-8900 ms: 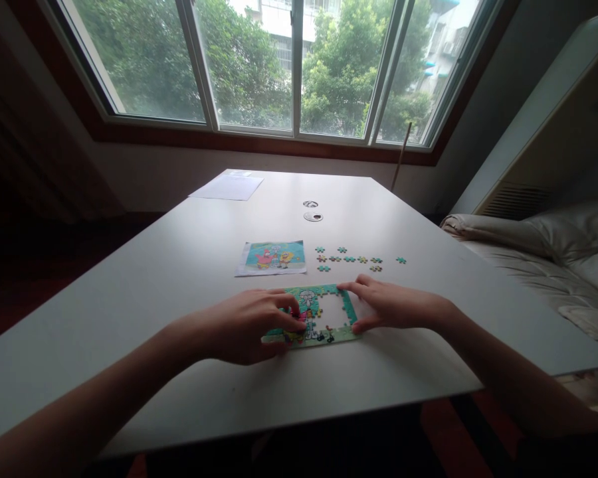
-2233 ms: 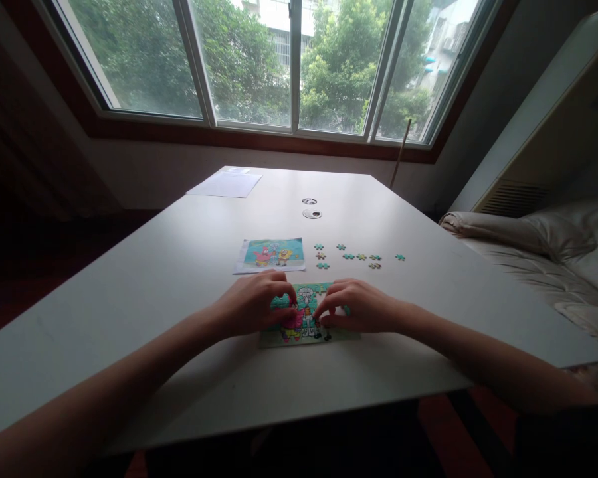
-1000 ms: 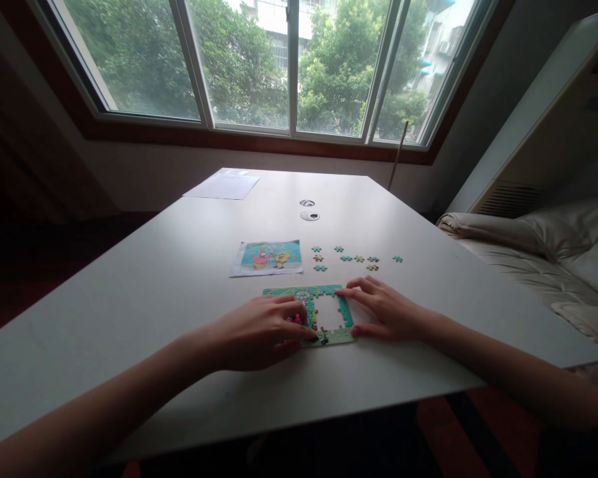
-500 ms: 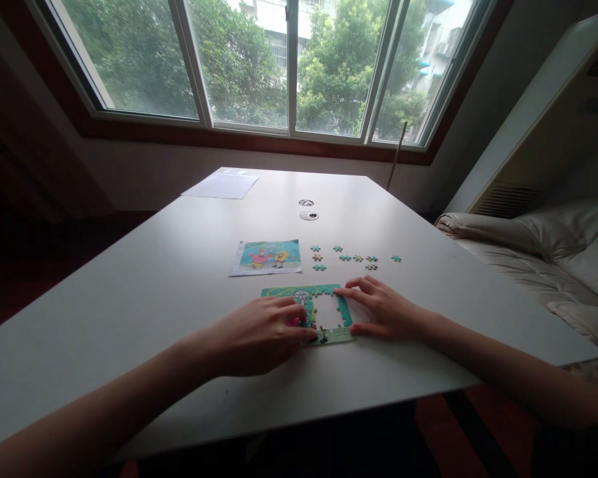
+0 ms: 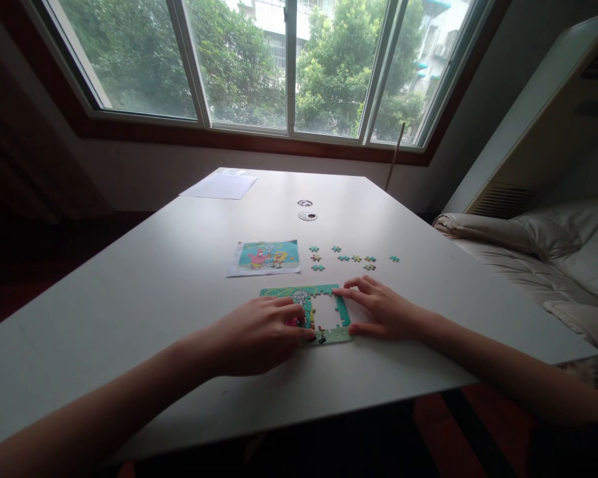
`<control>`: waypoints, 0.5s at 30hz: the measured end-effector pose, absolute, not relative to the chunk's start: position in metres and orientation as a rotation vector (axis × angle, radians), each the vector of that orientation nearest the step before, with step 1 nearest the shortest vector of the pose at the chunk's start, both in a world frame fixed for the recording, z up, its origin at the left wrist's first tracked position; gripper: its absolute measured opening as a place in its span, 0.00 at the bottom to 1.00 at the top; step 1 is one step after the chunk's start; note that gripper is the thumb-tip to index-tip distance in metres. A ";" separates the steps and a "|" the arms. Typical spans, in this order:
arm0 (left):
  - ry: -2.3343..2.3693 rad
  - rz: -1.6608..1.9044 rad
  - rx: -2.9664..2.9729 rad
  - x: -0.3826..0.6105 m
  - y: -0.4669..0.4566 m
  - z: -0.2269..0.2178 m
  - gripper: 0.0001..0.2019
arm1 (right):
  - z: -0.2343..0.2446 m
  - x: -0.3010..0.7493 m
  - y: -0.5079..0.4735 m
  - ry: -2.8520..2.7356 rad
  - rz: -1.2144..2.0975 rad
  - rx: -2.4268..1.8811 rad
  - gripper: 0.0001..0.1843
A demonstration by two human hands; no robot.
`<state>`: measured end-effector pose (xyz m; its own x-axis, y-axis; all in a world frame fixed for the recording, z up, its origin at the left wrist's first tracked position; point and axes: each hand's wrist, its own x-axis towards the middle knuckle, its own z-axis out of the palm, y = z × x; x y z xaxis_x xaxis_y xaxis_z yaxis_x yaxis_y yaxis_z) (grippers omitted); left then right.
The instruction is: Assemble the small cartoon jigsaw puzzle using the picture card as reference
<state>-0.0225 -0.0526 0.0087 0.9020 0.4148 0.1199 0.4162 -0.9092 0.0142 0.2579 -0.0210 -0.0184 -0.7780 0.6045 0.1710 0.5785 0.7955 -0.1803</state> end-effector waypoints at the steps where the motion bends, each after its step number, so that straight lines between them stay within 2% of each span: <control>1: -0.664 -0.197 -3.055 -0.023 -0.052 0.009 0.15 | -0.019 0.258 -0.020 -2.766 0.176 -0.913 0.34; 5: -0.663 -0.206 -3.058 -0.023 -0.051 0.009 0.14 | -0.018 0.264 -0.013 -2.719 0.178 -0.984 0.32; 10: -0.657 -0.205 -3.101 -0.024 -0.050 0.010 0.12 | -0.015 0.285 0.009 -2.458 0.000 -1.290 0.17; 15: -0.677 -0.268 -3.138 -0.028 -0.047 0.007 0.10 | -0.015 0.303 0.026 -2.357 -0.064 -1.467 0.13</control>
